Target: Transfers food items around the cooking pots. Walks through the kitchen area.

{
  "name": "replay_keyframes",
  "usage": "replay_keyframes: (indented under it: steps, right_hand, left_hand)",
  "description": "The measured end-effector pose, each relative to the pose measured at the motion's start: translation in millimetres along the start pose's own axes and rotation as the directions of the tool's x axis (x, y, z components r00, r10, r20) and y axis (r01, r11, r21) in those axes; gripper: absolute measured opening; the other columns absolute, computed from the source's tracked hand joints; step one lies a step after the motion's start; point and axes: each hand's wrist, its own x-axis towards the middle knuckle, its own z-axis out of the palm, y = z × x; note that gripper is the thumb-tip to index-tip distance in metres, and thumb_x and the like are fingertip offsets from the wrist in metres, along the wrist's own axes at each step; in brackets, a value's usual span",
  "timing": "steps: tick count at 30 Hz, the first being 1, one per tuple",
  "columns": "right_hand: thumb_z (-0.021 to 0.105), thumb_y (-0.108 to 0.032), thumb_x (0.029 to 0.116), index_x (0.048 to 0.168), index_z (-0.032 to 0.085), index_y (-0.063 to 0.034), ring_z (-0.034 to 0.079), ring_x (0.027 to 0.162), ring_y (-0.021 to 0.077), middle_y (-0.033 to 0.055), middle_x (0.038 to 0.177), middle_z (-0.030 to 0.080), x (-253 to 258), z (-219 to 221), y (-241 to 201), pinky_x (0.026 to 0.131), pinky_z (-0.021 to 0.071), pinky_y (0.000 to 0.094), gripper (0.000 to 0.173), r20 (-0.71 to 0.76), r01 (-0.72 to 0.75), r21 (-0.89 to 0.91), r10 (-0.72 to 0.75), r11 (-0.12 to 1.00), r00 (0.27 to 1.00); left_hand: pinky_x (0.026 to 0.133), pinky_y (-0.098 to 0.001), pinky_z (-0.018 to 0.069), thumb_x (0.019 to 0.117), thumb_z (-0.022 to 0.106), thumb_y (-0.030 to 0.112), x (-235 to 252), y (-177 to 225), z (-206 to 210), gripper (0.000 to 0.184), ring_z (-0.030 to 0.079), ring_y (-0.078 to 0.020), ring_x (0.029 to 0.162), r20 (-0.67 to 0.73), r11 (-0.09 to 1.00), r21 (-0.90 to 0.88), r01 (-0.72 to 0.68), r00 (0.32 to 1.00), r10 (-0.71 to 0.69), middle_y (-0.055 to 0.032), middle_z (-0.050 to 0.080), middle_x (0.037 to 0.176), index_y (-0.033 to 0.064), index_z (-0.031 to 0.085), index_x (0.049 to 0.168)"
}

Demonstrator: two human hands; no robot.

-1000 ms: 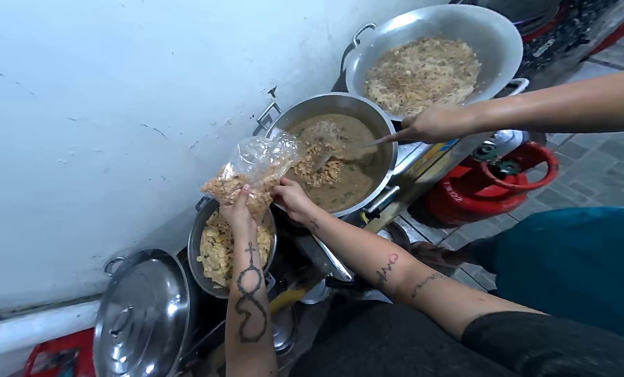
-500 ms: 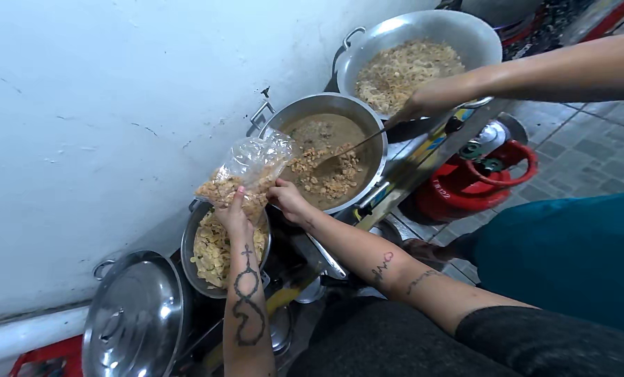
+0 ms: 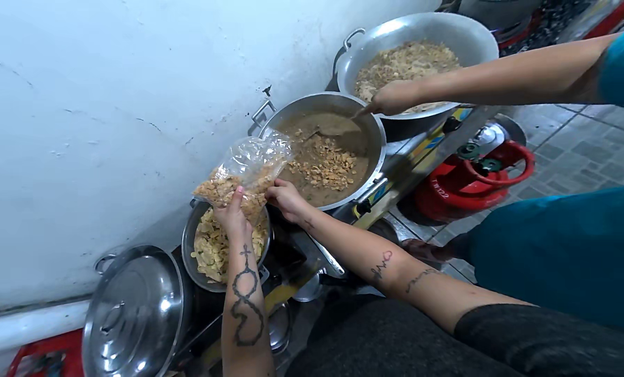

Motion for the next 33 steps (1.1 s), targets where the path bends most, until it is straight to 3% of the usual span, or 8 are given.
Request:
replay_keyframes:
  steps: [19,33]
  right_hand:
    - [0.053,0.006,0.0969,0.129,0.055,0.0004,0.061,0.093,0.0174,0.0131,0.113,0.061,-5.4,5.9,-2.5,0.084,0.0538,0.0338,0.033,-0.013,-0.014,0.026,0.015,1.0,1.0]
    - [0.053,0.005,0.0963,0.123,0.057,0.0001,0.06,0.094,0.0179,0.0125,0.11,0.061,-6.9,7.6,-2.2,0.083,0.0533,0.0341,0.027,-0.031,-0.026,0.02,0.027,0.999,0.999]
  left_hand:
    - [0.085,-0.0372,0.0607,0.0853,0.077,-0.004,-5.0,1.9,-5.9,0.05,0.069,-0.0177,0.097,-0.022,1.0,-0.007,0.005,1.0,-0.005,-0.0112,0.067,0.111,0.0009,0.053,0.129]
    - [0.083,-0.0366,0.0611,0.0843,0.078,-0.004,-6.2,4.3,-7.4,0.05,0.07,-0.0167,0.095,-0.001,1.0,0.019,-0.012,1.0,0.013,-0.0105,0.068,0.11,0.0005,0.054,0.128]
